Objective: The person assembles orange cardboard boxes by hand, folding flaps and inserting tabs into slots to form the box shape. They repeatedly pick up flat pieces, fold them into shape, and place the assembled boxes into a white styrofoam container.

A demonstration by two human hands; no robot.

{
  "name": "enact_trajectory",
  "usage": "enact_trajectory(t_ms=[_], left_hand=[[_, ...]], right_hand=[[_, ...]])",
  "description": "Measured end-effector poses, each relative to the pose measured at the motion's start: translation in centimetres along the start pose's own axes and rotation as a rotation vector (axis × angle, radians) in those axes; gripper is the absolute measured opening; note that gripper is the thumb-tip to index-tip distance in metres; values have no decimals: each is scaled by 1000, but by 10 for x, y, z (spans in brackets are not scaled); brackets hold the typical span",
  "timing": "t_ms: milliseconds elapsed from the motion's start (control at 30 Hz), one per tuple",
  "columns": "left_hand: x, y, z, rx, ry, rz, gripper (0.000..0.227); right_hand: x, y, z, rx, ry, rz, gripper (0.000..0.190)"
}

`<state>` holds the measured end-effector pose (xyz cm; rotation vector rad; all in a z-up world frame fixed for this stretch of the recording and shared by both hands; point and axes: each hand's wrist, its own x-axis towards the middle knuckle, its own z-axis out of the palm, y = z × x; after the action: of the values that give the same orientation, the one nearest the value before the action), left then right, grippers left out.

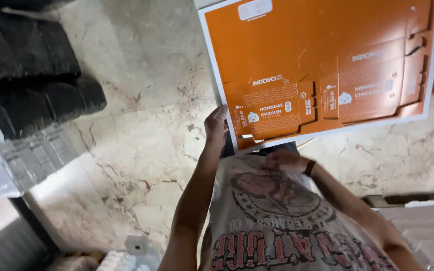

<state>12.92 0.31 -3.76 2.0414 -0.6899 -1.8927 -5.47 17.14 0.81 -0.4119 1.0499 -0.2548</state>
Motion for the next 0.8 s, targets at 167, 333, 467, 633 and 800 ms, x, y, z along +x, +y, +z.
enact_trajectory(t_ms=[167,333,467,633,800], left_hand=[[4,0,-8,-172,-126,-124,59],[-18,25,24,-119,-201,-141,56],[-4,8,62,86,75,75,79],[-15,15,64,97,45,153,64],[24,21,30,-17,-14,-190,80]], right_hand=[[54,-77,-70,-560,407,-14,64],[76,-136,-65,-659,361,65,59],[95,-128,-67,-772,383,137,50],[88,-142,-71,-759,347,150,53],[93,-147,-76,-84,364,67,47]])
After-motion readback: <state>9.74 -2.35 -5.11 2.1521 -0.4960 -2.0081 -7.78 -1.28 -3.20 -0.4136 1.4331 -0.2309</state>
